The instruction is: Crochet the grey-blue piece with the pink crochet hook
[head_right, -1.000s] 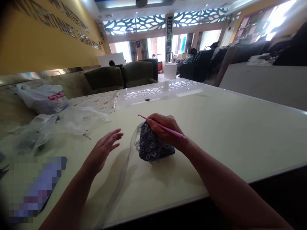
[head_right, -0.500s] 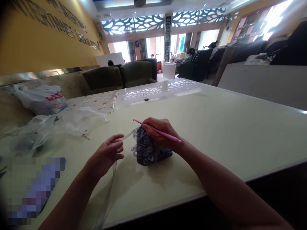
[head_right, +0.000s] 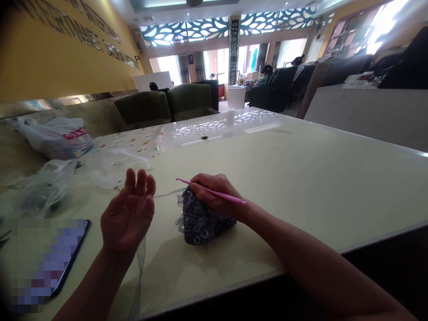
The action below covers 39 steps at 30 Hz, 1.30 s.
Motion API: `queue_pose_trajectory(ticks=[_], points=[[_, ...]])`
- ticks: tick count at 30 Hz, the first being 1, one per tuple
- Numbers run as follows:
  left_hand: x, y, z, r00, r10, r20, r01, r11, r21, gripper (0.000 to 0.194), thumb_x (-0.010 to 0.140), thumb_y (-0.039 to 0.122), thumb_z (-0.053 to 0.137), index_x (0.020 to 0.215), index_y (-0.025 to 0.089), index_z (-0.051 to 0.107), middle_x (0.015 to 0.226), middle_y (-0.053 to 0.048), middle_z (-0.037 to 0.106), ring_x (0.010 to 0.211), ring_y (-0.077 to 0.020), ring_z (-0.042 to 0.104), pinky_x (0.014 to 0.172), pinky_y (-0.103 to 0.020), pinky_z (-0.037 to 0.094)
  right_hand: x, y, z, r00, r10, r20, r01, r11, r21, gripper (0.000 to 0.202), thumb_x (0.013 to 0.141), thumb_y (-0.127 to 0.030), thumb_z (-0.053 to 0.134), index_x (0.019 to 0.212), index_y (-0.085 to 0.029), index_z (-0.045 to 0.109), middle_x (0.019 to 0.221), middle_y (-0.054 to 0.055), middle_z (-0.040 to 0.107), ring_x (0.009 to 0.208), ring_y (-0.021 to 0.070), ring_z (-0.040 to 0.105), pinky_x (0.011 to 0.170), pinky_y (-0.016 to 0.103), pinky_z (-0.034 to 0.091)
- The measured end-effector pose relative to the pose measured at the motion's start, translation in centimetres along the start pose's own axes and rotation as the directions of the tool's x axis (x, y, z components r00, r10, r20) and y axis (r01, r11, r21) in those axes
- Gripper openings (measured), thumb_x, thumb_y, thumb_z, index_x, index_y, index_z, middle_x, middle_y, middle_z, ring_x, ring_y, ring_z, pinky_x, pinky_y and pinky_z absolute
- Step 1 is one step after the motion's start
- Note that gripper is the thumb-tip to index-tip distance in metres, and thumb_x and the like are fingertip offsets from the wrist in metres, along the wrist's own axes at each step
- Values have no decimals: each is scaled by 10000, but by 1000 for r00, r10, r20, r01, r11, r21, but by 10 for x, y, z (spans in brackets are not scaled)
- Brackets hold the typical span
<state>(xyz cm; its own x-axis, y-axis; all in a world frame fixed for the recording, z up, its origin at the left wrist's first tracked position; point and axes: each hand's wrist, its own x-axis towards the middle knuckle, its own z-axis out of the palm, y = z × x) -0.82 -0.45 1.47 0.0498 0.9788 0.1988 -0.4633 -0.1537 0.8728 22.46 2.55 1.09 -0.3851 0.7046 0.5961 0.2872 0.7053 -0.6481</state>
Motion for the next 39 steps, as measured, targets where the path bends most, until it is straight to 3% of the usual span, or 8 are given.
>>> queue_pose_trajectory(ticks=[6,10,14,18,24,29,35,39], points=[[-8,-6,13,907,417,59,-420,889,183,340,912,193,449,1096,340,694,1348,6,621,1386,-254,482,1182,-525,362,-3,-4,7,998,49,33,-52,994,92,288,983,-332,498,845,-129,648,598,-34,500,526,58,431,496,180,338],[-17,-9,13,751,607,261,-620,512,595,214,866,136,535,942,262,690,1270,-36,611,1394,-295,459,1159,-551,376,-4,-5,7,998,51,34,-55,993,100,285,981,-324,501,843,-124,651,594,-37,490,527,55,427,491,177,331],[-14,-12,9,695,604,390,-590,170,789,114,869,144,588,855,226,665,1290,-69,583,1411,-316,428,1146,-555,381,-5,-4,6,998,63,-2,-63,995,77,290,982,-329,502,841,-127,655,604,-33,510,539,58,443,504,181,342],[-7,-20,11,750,543,377,-462,22,887,145,900,185,576,957,197,709,1416,-118,533,1464,-324,347,1171,-550,332,-5,-6,8,998,50,-29,-47,995,85,280,980,-328,507,854,-129,660,621,-28,535,545,58,455,501,178,347],[-7,-29,14,927,372,56,-249,494,833,418,951,330,555,1354,226,583,1466,-108,529,1428,-268,411,1190,-468,297,-12,-16,19,1000,-6,-13,7,998,61,240,976,-270,498,894,-124,669,615,-28,564,524,49,482,500,152,366],[-10,-35,19,981,0,-195,65,942,329,622,896,501,632,1433,209,518,1223,-111,709,1196,-230,616,1091,-388,398,-16,-18,25,999,-36,26,34,997,75,232,974,-262,499,911,-126,676,600,-33,566,507,43,488,501,141,371],[-17,-33,32,965,-182,-187,204,973,109,714,872,586,621,1456,196,493,896,-53,767,700,-129,661,860,-314,498,-16,-13,26,998,50,49,-56,990,131,245,970,-289,500,900,-134,677,636,-21,590,541,55,495,512,148,381],[-19,-31,32,966,-193,-169,218,965,144,666,884,627,569,1400,205,569,954,-72,773,776,-153,683,864,-303,492,-18,-11,26,994,93,60,-101,983,152,248,961,-303,513,858,-135,663,633,-24,573,544,56,476,508,151,375]])
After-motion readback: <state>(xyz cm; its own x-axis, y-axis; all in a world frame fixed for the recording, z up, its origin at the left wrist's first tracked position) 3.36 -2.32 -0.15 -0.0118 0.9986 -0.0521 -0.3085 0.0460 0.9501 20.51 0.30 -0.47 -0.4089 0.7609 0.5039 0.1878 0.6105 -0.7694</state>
